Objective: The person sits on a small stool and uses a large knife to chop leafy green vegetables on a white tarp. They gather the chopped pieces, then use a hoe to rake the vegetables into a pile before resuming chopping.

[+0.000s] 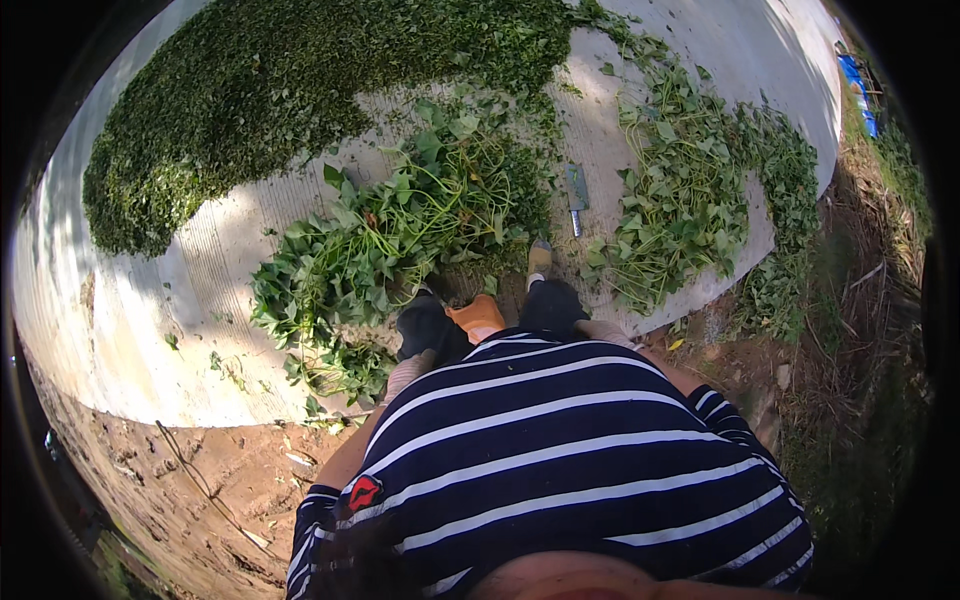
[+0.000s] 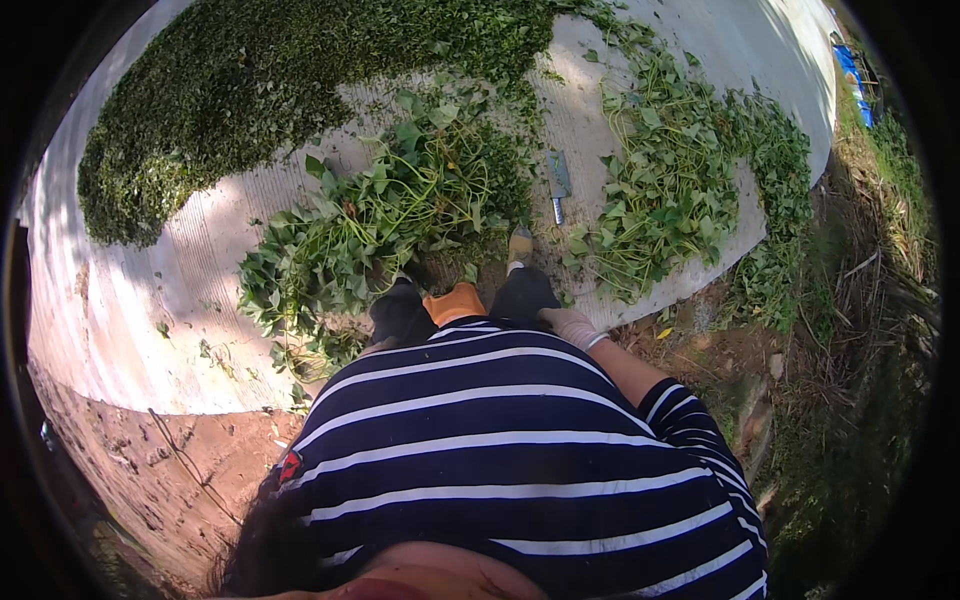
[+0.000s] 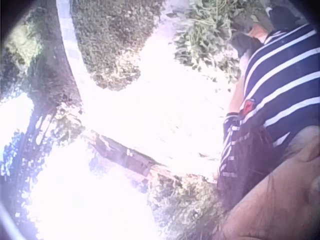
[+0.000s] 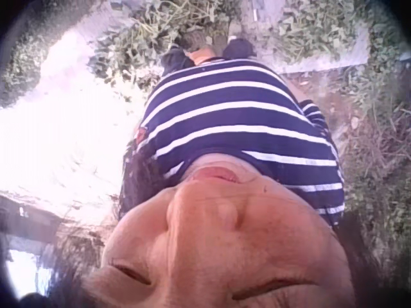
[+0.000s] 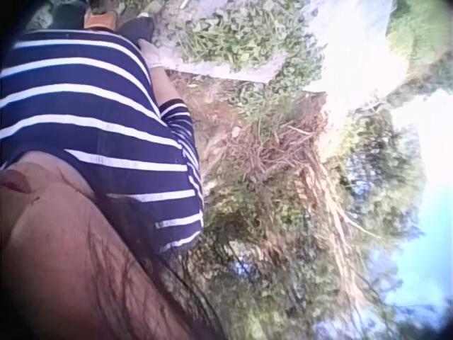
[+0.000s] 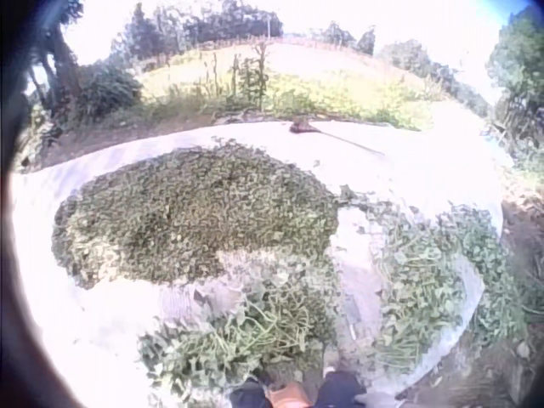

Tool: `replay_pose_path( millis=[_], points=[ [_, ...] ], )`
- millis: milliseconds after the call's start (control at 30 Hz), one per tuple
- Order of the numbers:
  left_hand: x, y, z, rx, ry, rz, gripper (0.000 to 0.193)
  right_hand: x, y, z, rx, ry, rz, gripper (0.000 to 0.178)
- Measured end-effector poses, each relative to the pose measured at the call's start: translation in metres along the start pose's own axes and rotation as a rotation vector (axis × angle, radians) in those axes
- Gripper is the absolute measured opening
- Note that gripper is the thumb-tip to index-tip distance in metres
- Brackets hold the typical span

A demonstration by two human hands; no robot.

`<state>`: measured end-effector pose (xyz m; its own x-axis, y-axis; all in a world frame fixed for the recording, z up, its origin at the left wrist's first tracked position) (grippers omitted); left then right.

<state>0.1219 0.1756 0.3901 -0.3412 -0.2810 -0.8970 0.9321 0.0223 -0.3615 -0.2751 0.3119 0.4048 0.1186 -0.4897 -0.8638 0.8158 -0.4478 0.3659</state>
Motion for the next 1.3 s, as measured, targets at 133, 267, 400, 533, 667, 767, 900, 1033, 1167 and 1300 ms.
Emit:
replay_pose_path(
  millis=[133, 267, 400, 533, 667, 767, 900, 1033, 1167, 1300],
  points=[
    [-0.054, 0.031, -0.011, -0.385, 0.143, 0.181, 0.024, -0.031, -0.034, -0.068, 0.464, 0.136, 0.015, 0.038],
    [-0.043, 0.042, -0.025, -0.568, 0.095, 0.160, 0.017, -0.025, -0.037, -0.103, 0.528, 0.354, 0.110, 0.039],
    [0.016, 0.044, -0.025, -0.067, -0.139, -0.045, 0.018, 0.022, -0.024, -0.066, 0.134, 0.593, 0.141, 0.039],
    [0.120, 0.081, 0.003, 0.062, -0.538, -0.217, 0.016, 0.095, -0.046, -0.015, 0.110, -0.191, 0.126, 0.026],
    [0.211, 0.110, 0.024, 0.277, -0.464, -0.466, 0.019, 0.178, -0.100, -0.008, -0.128, -0.235, 0.198, 0.034],
    [0.242, 0.114, 0.032, 0.277, -0.428, -0.492, 0.025, 0.211, -0.129, -0.014, -0.152, -0.297, 0.332, 0.035],
    [0.257, 0.119, 0.053, 0.217, -0.463, -0.491, 0.029, 0.223, -0.160, -0.011, -0.051, -0.562, 0.503, 0.041],
    [0.269, 0.125, 0.066, 0.258, -0.421, -0.556, 0.026, 0.227, -0.181, -0.011, -0.118, -0.583, 0.504, 0.041],
    [0.277, 0.112, 0.064, 0.291, -0.522, -0.573, 0.026, 0.237, -0.178, -0.015, -0.176, -0.681, 0.549, 0.038],
    [0.283, 0.081, 0.054, 0.317, -0.662, -0.617, 0.027, 0.247, -0.157, -0.018, -0.224, -0.816, 0.659, 0.034]
  ],
)
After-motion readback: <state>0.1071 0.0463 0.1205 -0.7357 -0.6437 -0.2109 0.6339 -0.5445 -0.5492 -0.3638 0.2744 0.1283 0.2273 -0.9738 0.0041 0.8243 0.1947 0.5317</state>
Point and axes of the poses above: each hand's wrist, its own x-axis towards the middle knuckle, its own z-axis out of the back of the hand, y = z × x, the point moved 1 cm from there along x, towards the middle knuckle, and after that the axes turned 3 degrees about z, right-handed, at the moved point
